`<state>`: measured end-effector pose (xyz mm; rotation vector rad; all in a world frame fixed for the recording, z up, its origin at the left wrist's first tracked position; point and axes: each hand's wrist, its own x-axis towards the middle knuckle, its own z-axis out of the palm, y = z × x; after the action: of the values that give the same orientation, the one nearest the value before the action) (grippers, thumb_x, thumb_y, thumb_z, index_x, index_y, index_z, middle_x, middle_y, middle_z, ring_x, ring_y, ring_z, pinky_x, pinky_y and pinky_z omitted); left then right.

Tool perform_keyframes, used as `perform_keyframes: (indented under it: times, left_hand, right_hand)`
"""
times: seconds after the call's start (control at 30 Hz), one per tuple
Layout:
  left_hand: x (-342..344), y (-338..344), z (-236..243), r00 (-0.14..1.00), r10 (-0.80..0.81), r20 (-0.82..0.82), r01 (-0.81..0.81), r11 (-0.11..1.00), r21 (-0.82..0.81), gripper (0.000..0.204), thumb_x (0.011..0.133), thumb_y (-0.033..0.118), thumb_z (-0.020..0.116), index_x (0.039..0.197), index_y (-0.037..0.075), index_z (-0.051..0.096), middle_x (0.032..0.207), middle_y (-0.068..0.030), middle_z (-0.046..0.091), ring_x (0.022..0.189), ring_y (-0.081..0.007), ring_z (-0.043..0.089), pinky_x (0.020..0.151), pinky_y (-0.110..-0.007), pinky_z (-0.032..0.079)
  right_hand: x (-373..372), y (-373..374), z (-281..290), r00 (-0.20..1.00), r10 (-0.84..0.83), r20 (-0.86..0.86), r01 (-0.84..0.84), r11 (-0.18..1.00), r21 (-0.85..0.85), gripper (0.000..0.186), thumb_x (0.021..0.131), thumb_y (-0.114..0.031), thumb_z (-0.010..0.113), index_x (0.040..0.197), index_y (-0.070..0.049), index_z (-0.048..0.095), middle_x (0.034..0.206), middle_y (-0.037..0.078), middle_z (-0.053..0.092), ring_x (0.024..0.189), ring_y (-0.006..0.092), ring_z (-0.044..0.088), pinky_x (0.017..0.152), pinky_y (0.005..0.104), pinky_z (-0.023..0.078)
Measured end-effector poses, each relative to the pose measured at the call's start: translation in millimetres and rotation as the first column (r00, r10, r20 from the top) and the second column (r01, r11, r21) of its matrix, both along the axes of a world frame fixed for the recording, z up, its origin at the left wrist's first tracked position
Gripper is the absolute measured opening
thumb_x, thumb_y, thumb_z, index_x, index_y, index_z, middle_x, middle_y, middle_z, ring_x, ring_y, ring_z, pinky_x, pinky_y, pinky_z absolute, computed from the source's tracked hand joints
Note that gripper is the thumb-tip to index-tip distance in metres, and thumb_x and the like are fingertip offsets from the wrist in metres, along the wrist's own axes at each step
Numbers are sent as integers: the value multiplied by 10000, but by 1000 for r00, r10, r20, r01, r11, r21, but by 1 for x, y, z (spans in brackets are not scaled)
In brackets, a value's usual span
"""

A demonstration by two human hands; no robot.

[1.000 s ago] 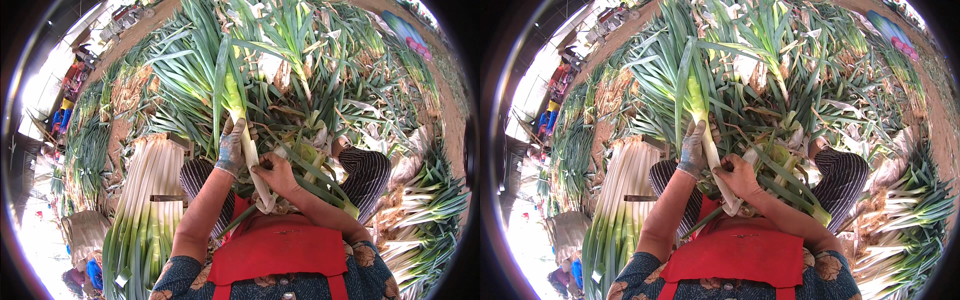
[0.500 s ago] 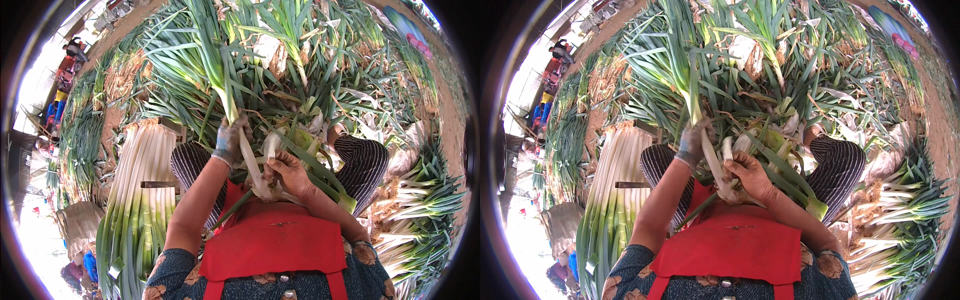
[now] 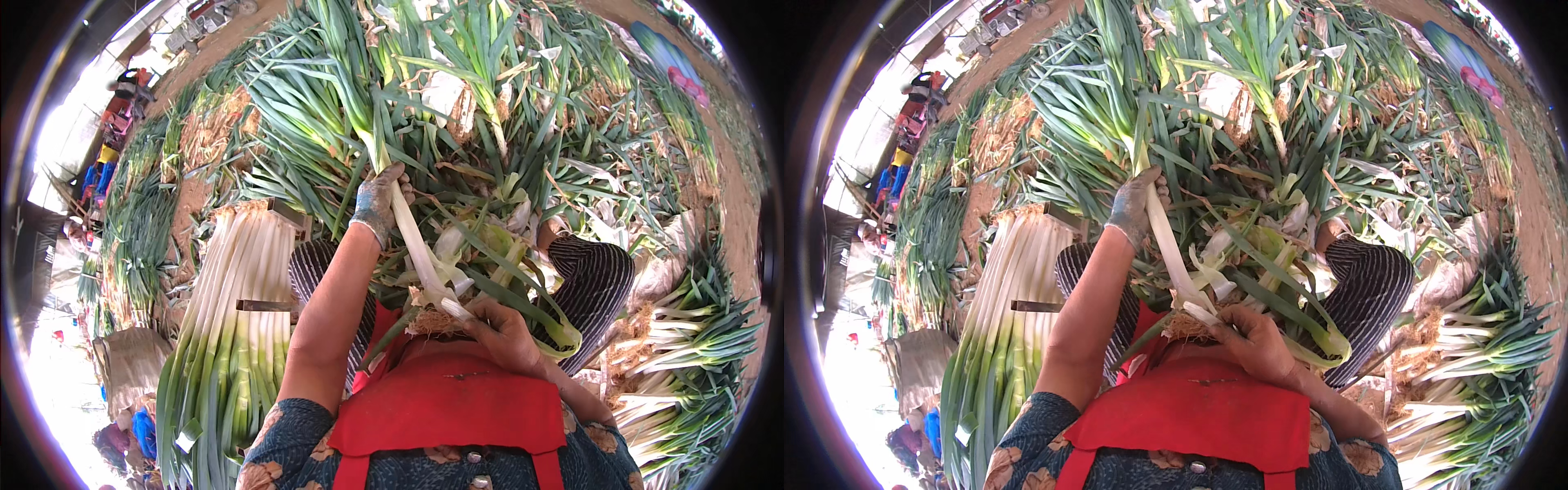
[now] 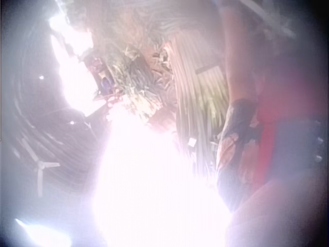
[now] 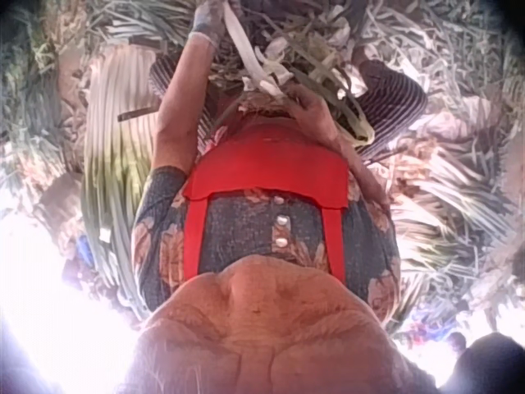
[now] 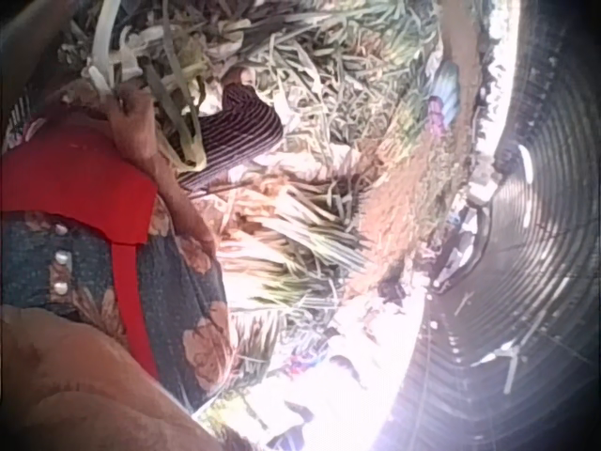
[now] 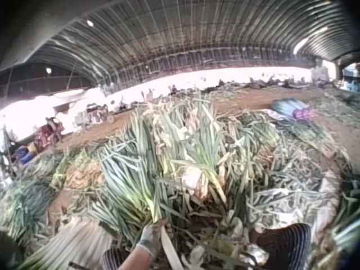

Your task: The person sits on the ground and repeatedly picks up leeks, peels off outer layers and roots, and places the cleaned leeks into a pile. The process is continuous and repetitive.

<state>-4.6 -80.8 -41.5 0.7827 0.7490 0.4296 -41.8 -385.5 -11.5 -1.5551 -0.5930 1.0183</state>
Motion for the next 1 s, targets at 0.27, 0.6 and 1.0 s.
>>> perform_keyframes:
  times: [0.27, 0.6, 1.0]
  left_hand:
    - [2, 76, 40, 980, 181, 85, -191, 974, 125, 188, 806, 54, 664, 921, 45, 516, 685, -54, 529, 520, -157, 504, 431, -268, 445]
    - [21, 48, 88, 970, 148, 194, -163, 984, 65, 149, 826, 88, 655, 926, 38, 557, 724, -54, 541, 562, -153, 514, 457, -261, 448]
    - [-37, 132, 50, 910, 403, 97, -414, 895, 164, 186, 795, 43, 668, 903, -8, 526, 698, -72, 538, 527, -181, 515, 445, -298, 481]
  right_hand:
    - [16, -31, 10, 912, 90, 400, 24, 962, -272, 525, 792, -269, 688, 1228, -34, 515, 1143, 185, 561, 1026, 306, 567, 865, 367, 463]
    - [44, 92, -23, 959, 38, -282, 48, 956, 290, 560, 783, -125, 684, 1291, -56, 459, 1129, 145, 576, 995, 230, 593, 812, 334, 499]
    - [-2, -30, -14, 864, 375, 336, -339, 927, -163, 380, 918, -234, 502, 1264, -78, 516, 818, 172, 617, 722, 290, 607, 684, 370, 485]
